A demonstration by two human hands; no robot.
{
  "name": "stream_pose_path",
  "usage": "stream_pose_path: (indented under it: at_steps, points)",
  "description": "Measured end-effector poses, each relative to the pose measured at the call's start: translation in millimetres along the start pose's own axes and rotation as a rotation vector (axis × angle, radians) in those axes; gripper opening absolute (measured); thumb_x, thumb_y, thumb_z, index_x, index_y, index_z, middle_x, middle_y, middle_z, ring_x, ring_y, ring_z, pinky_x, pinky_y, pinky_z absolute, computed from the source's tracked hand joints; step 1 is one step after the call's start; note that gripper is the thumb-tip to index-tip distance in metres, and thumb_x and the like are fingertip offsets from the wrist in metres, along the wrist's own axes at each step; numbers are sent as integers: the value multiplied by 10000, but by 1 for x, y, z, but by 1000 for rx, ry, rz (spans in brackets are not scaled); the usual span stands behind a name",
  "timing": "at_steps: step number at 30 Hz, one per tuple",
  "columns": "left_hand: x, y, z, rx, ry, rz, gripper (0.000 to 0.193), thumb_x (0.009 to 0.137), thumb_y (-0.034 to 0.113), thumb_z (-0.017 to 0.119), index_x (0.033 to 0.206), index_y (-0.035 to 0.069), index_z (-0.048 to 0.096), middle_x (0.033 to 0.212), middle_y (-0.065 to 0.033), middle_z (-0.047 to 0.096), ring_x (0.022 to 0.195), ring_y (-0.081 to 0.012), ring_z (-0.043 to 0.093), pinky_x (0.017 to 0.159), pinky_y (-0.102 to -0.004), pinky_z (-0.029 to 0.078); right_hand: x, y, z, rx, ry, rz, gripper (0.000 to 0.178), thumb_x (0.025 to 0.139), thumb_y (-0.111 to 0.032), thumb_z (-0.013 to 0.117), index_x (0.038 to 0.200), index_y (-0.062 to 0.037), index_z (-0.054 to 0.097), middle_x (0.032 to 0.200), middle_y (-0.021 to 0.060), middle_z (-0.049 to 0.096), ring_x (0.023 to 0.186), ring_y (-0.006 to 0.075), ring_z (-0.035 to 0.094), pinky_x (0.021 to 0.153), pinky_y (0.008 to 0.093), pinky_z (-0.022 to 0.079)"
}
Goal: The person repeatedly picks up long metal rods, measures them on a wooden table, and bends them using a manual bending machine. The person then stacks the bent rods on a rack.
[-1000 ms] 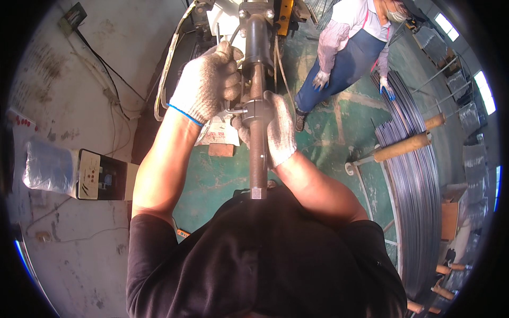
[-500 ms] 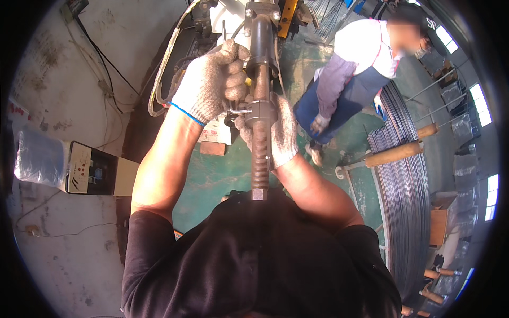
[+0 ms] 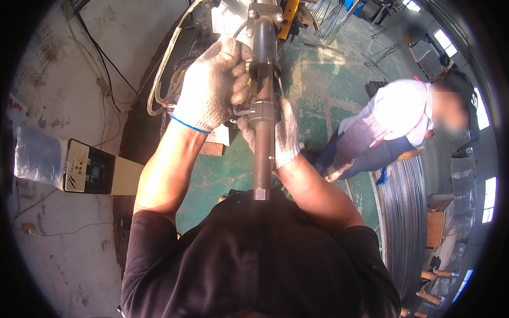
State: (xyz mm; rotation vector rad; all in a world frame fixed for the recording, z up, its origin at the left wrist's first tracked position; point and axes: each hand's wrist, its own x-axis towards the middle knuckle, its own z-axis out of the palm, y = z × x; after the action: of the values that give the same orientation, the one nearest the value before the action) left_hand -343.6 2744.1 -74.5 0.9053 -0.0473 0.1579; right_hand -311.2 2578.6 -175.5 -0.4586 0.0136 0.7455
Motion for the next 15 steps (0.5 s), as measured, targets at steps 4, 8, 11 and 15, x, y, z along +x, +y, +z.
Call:
stream_pose_path:
  at_steps: [4, 8, 11, 15]
  points:
    - [3, -13, -14, 29, 4, 129, 308, 1112, 336, 582, 1039, 38, 604, 704, 24, 432, 554, -96, 381, 488, -276, 316, -6, 6, 24, -34, 50, -26, 503, 1073, -460, 458, 1199, 5, 603, 957, 172, 684, 713, 274, 706, 599, 366, 645]
    - [2, -16, -12, 83, -19, 203, 350, 1099, 374, 607, 1021, 33, 606, 682, 34, 421, 550, -90, 371, 494, -270, 315, -7, 2, 23, -199, -18, -66, 490, 1086, -445, 451, 1174, 10, 612, 939, 162, 688, 708, 273, 707, 598, 366, 647]
    - [-7, -19, -8, 24, -5, 227, 367, 1098, 385, 609, 1021, 26, 607, 680, 38, 419, 552, -87, 370, 499, -265, 317, -6, 0, 11, -193, -52, -48, 357, 1099, -353, 458, 1177, -28, 582, 980, 129, 662, 750, 255, 716, 621, 336, 663]
    - [-16, -23, -9, 183, -14, 365, 372, 1098, 386, 611, 1045, 17, 607, 686, 35, 440, 558, -83, 386, 509, -257, 333, -10, 1, 16, -240, -138, -86, 213, 1097, -225, 484, 1193, -50, 558, 1002, 103, 641, 776, 235, 719, 625, 316, 670]
